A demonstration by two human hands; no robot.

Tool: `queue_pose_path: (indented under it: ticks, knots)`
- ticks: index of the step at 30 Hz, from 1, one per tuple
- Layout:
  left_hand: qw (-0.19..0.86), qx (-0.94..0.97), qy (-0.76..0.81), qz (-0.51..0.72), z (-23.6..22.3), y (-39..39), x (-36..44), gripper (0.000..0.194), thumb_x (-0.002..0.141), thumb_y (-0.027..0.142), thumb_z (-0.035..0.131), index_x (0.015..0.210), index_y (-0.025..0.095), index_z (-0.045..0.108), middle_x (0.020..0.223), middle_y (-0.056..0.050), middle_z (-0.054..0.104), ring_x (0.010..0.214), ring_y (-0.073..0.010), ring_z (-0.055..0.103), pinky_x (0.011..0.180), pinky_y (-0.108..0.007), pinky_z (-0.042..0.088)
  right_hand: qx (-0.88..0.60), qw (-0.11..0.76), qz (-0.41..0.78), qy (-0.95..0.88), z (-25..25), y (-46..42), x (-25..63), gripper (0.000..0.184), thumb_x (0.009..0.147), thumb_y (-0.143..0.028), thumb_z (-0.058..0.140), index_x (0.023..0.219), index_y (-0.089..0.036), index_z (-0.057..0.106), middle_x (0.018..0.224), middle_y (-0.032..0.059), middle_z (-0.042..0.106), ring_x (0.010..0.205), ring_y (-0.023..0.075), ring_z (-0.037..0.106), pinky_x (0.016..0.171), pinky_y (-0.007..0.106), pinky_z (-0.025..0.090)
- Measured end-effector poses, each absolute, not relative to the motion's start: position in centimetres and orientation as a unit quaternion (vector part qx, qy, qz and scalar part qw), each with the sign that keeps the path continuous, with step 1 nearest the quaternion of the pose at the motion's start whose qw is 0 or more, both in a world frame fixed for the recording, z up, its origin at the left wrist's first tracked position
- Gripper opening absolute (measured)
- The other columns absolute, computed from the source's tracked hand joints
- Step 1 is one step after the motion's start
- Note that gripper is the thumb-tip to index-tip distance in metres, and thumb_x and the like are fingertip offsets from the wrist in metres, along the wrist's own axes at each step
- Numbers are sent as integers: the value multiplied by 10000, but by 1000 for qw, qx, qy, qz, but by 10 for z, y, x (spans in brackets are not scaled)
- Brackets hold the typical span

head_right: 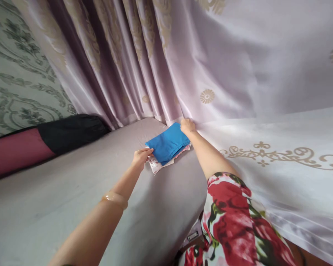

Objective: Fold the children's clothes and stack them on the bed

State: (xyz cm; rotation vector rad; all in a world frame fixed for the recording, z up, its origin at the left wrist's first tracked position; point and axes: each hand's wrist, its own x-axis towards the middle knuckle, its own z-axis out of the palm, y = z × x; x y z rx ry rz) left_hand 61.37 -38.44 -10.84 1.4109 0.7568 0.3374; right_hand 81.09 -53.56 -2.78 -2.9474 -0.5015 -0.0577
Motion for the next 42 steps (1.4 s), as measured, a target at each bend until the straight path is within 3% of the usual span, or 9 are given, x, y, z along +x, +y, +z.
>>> queue_pose_path:
  ticks: [9,12,14,16,19,23,28,33,42]
  knots:
    - [649,662,346,142,-133,-379,616,148,751,283,708,734,138,681,518,25,584,387,-56,436,456,-195,368,-985,83,-16,-149,-58,-536,803,341,957,-183,423,1213,-128,641,1217,189,635,1142,264,600,898,327,472]
    - [649,665,345,133,-127,-383,612,295,804,328,672,1016,124,657,544,23,605,399,-71,469,467,-195,380,-985,82,-17,-150,-67,-536,799,375,954,-151,367,1204,-120,643,1206,201,635,1124,273,606,892,339,475]
    - [657,662,336,130,-123,-386,608,516,812,360,674,1258,139,538,564,36,608,417,-80,482,486,-198,399,-985,79,-25,-155,-70,-534,796,396,950,-144,346,1224,-135,632,1206,197,631,1123,276,602,897,345,471]
    - [660,672,312,126,-121,-389,605,645,796,371,699,1358,164,459,568,55,579,459,-87,501,516,-198,414,-983,71,-41,-163,-72,-531,792,417,942,-129,328,1237,-149,622,1228,190,611,1113,279,600,897,350,467]
    - [641,714,259,114,-125,-391,604,614,772,390,718,1317,177,531,580,60,516,538,-97,524,539,-196,408,-976,60,-71,-196,-77,-526,785,431,933,-116,309,1222,-150,626,1261,188,579,1116,280,583,900,348,452]
    - [563,792,223,79,-134,-392,605,601,753,435,722,1276,171,591,698,9,568,653,-137,574,601,-229,436,-954,42,-91,-282,-93,-521,779,396,977,-263,331,1223,-155,622,1311,159,561,1225,295,482,1006,398,376]
    - [405,883,235,30,-126,-400,604,742,764,482,682,1412,193,464,1054,-108,656,992,-258,620,818,-315,470,-950,38,-54,-304,-113,-520,778,495,1013,-408,226,1371,-210,504,1502,87,405,1379,276,306,1118,505,218]
    - [320,910,263,8,-121,-407,603,797,776,548,638,1458,215,395,1348,-182,512,1236,-322,513,997,-370,399,-954,47,-33,-294,-122,-523,781,563,1003,-489,194,1454,-220,399,1555,90,314,1433,292,200,1127,574,154]
    - [315,919,234,41,-130,-401,588,845,749,646,626,1456,245,398,1309,-157,532,1247,-318,489,1050,-363,357,-960,18,-27,-278,-122,-523,787,571,977,-489,203,1440,-237,422,1543,72,344,1422,286,241,1121,571,183]
